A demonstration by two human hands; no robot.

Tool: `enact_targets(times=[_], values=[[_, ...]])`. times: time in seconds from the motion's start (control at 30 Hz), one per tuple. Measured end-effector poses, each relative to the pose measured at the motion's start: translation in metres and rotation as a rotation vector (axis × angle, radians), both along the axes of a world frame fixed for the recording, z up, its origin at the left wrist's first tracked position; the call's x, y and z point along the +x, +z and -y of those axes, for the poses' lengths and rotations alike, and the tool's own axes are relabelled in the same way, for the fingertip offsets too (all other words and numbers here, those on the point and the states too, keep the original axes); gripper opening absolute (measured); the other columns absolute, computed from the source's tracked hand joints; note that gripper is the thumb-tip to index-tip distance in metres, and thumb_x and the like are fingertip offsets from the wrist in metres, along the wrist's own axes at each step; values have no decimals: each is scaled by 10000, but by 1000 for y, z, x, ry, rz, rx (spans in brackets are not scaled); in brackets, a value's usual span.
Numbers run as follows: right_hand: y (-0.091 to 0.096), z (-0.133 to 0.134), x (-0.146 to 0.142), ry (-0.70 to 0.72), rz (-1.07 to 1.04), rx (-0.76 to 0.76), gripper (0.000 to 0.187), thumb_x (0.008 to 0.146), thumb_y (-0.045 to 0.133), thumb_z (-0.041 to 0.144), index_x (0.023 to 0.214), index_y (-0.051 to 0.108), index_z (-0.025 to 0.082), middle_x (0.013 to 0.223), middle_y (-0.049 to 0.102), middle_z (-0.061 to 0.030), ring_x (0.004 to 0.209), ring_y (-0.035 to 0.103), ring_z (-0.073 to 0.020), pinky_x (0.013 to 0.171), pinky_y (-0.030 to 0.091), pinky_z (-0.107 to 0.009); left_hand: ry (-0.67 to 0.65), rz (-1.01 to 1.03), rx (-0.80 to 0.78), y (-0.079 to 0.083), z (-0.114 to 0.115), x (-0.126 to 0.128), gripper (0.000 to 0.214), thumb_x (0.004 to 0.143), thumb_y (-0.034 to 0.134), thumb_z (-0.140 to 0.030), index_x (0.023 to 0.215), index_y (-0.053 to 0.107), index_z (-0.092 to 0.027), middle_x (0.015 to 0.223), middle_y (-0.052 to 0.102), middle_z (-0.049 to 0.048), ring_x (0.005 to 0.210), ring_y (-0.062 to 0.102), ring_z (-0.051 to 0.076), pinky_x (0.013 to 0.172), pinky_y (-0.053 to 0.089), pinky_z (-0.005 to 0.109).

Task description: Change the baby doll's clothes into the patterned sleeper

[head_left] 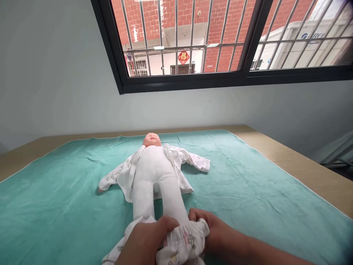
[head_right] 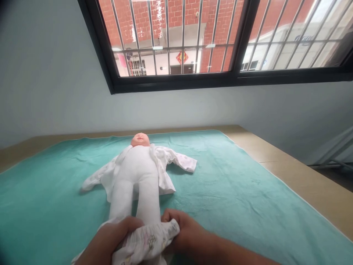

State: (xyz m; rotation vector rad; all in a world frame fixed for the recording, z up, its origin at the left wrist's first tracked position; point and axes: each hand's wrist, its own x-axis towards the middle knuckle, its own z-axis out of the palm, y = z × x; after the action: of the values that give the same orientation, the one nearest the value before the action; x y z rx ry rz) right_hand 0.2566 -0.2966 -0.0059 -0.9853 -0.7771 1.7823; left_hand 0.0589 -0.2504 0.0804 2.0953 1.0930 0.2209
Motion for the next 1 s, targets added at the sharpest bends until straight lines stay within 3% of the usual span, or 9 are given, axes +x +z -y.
enact_targets(times=[0.17,0.4,0.5,0.63,0.73,0.87,1.0], values=[[10,-6,-2,-56,-248,-81,361,485,718,-7,681,476,175,624,546,49,595,532,-100,560,352,-202,80,139,-8,5,-8,3,229,691,730,-419,865,699,-274,758,730,-53,684,651,159,606,434,202],[21,-4,-3,-50,-280,-8,282,563,685,30,803,649,174,758,642,2,760,620,-174,713,434,-274,98,235,79,-17,-16,3,260,843,572,-461,1002,655,-273,912,750,-5,825,677,206,708,456,255],[19,-4,-1,-3,-284,56,395,561,788,129,935,671,184,836,664,-24,867,638,-231,781,451,-320,133,240,75,-21,-16,3,304,876,504,-505,1030,615,-267,918,746,9,846,677,222,719,452,269],[11,0,3,46,-212,182,729,460,925,351,1107,622,213,1029,663,-69,1014,606,-302,888,452,-388,165,227,3,-18,-15,5,344,892,467,-527,1089,571,-266,942,739,10,873,672,227,737,448,274],[-2,1,3,50,-38,259,853,429,931,217,1205,577,229,1086,659,-72,1018,606,-295,896,471,-388,219,272,-47,-16,-16,6,348,880,479,-538,1045,593,-253,912,732,7,848,662,223,733,449,272],[-14,-3,-1,-26,82,192,636,492,873,132,1088,659,180,897,704,-51,906,651,-275,842,508,-384,250,363,-139,-17,-16,8,387,853,507,-574,1007,598,-230,850,704,-2,784,631,201,682,451,256],[-9,-7,-5,-54,111,161,374,578,809,105,923,707,206,796,708,-14,819,655,-236,790,514,-363,219,415,-158,-23,-17,7,361,825,562,-532,1018,584,-228,839,683,-10,759,600,181,679,440,249]])
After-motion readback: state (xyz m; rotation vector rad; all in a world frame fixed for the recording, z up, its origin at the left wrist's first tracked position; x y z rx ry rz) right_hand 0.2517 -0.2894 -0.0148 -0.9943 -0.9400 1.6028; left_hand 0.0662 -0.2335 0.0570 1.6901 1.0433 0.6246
